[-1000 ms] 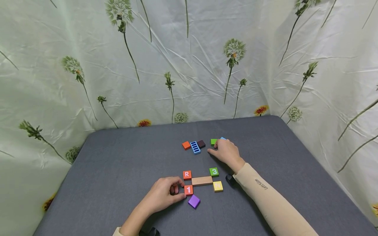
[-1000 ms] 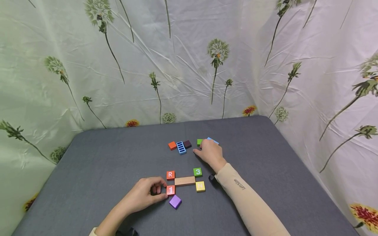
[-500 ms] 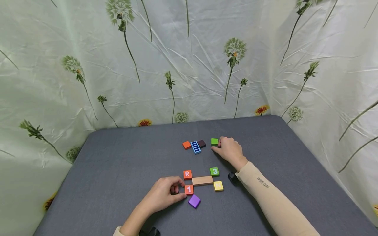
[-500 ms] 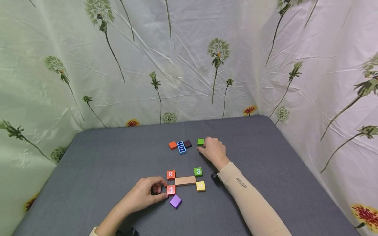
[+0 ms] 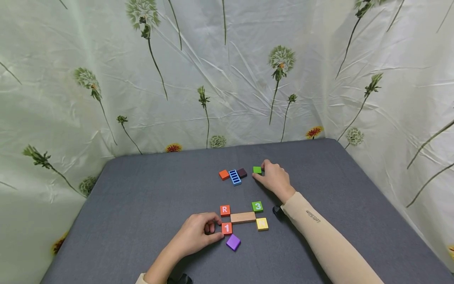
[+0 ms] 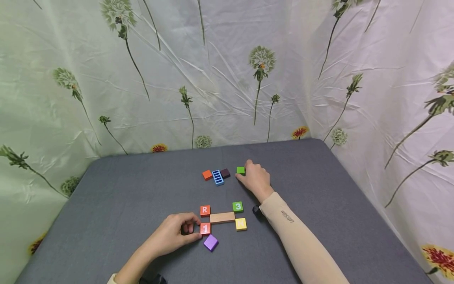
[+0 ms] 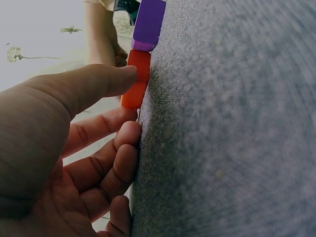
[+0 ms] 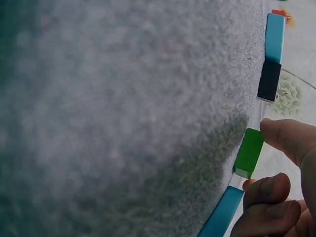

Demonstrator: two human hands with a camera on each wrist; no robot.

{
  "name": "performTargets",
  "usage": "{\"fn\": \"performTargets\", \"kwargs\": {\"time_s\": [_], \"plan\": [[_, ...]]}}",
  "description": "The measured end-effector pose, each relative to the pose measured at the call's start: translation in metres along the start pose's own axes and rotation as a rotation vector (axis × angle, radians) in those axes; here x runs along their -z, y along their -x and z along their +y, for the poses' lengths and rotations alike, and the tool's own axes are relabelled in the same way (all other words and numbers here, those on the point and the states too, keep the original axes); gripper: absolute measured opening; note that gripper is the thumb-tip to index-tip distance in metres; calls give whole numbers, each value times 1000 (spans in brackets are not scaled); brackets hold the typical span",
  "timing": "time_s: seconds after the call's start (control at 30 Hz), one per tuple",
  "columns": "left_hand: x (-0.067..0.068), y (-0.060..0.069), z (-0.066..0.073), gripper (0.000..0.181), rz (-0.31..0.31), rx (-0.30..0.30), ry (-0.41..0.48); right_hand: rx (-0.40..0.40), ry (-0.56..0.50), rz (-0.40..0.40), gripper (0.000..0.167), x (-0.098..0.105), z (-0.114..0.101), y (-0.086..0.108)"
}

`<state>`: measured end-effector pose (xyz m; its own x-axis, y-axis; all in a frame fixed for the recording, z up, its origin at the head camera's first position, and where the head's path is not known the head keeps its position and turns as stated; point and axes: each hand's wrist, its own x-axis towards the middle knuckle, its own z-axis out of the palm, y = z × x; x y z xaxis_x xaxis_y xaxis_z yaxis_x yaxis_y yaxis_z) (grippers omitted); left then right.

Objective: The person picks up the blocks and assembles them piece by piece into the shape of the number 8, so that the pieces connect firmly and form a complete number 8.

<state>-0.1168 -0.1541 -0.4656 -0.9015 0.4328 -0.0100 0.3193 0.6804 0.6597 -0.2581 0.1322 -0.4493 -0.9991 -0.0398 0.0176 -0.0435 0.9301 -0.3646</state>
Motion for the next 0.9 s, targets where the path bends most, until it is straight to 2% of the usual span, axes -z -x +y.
{"fn": "performTargets", "kwargs": {"time_s": [0.53, 0.73, 0.9], "plan": [[0, 1, 0, 20, 1, -2, 1, 15, 10, -43, 56, 1, -3, -3], [0, 0, 0, 21, -5, 7, 2, 40, -13, -78, 53, 1, 2, -1], [0, 0, 0, 21, -12, 12, 1, 97, -50, -105, 51, 3, 11, 1]]}}
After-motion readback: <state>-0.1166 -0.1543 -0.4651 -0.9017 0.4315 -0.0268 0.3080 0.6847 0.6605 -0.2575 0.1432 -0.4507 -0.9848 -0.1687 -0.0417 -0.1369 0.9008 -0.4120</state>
